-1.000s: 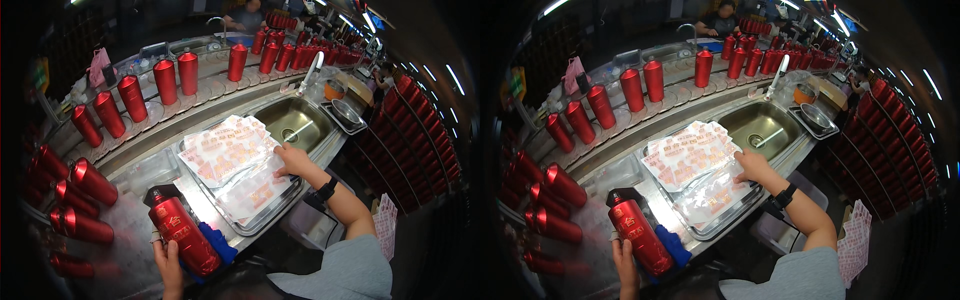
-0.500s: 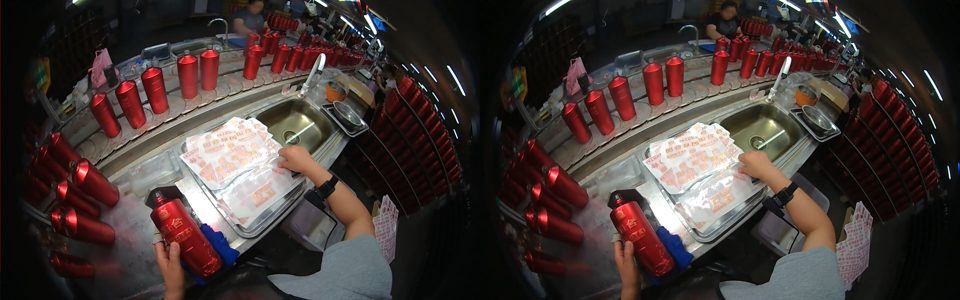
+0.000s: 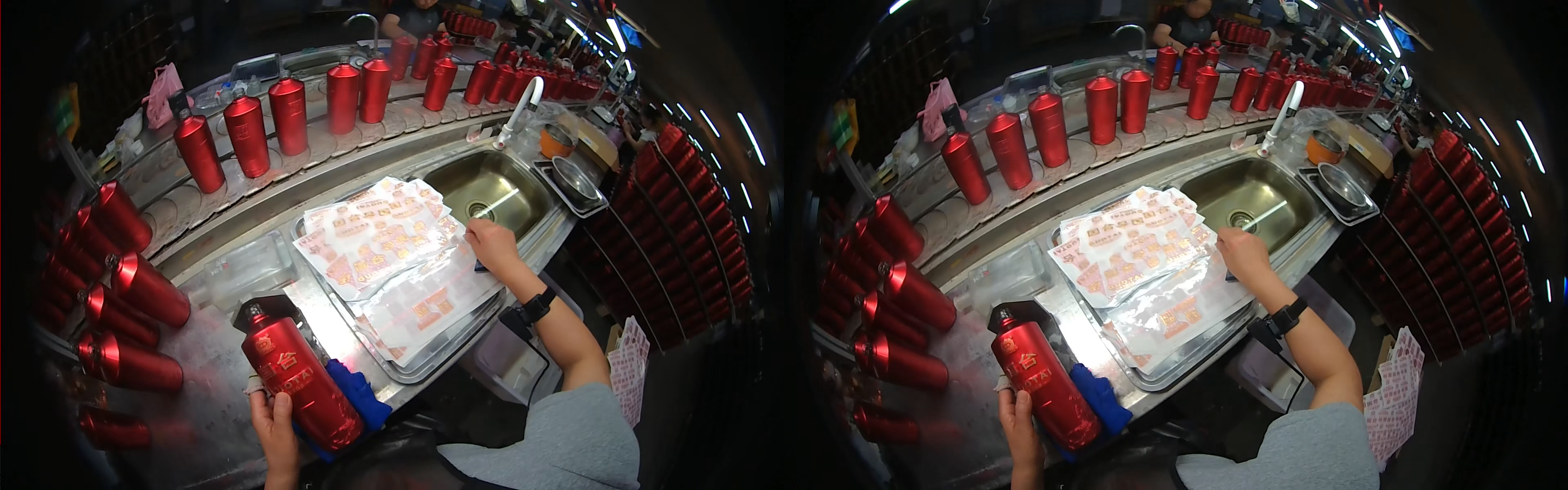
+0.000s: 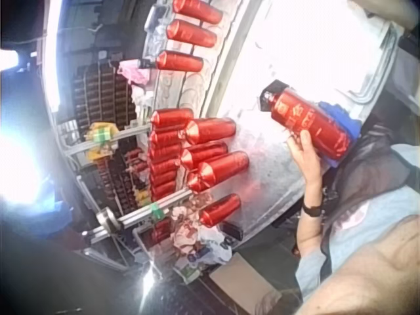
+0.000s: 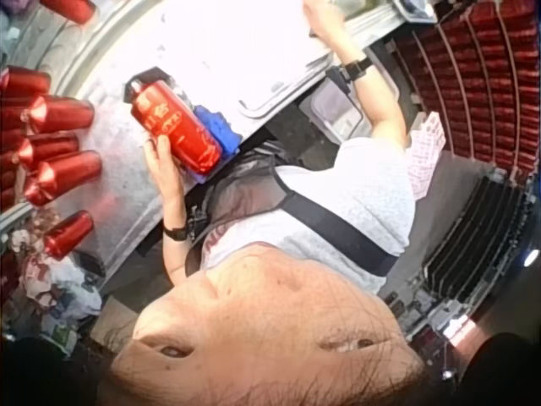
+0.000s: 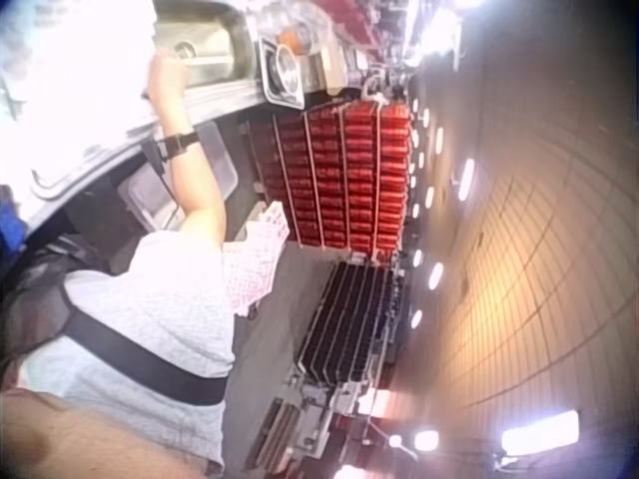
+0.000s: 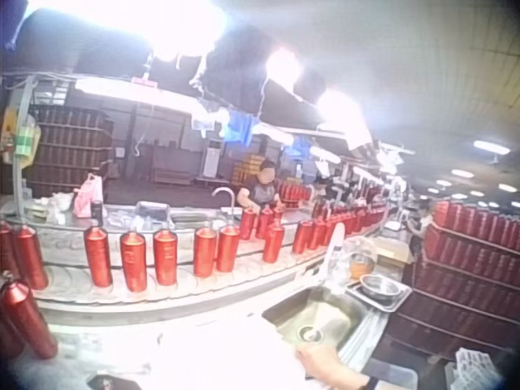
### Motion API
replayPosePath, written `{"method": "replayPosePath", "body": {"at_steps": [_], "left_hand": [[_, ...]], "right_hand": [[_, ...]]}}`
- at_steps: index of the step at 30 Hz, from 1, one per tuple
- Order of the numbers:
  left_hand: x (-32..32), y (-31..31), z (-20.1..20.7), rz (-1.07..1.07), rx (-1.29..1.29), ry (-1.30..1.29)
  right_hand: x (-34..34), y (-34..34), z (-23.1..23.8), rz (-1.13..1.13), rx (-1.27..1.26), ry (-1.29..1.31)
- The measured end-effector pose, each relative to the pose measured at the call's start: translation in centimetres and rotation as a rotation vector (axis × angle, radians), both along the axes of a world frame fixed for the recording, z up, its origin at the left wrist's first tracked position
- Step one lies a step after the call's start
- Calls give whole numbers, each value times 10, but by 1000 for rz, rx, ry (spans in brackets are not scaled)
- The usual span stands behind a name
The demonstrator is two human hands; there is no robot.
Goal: Applying labels and cleaning red metal bottles on an assembly line workstation.
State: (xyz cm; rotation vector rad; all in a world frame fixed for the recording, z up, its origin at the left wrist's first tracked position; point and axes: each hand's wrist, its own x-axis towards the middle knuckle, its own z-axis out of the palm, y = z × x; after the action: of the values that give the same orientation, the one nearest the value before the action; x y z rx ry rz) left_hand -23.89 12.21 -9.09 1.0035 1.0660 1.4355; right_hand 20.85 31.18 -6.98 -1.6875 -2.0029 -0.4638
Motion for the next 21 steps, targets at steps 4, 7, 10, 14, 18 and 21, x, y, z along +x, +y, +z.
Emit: {"method": "replayPosePath", "body": {"at_steps": [4,7,10,14,18,21], "left_hand": [[3,0,6,-4,-4,14],[0,-3,6,-1,-32,30],[1,-1,8,-16,-35,2],[3,-2,11,-16,-38,-4],[-6,-2,12,-35,-73,23],[-11,0,13,-58,-80,15]], "right_hand": [[34,13,18,-70,110,308],[79,39,10,-253,-141,489],[126,68,-21,-343,-274,403],[143,82,-39,-356,-485,262],[136,82,-38,-314,-562,209],[127,73,-20,-339,-416,219]]}}
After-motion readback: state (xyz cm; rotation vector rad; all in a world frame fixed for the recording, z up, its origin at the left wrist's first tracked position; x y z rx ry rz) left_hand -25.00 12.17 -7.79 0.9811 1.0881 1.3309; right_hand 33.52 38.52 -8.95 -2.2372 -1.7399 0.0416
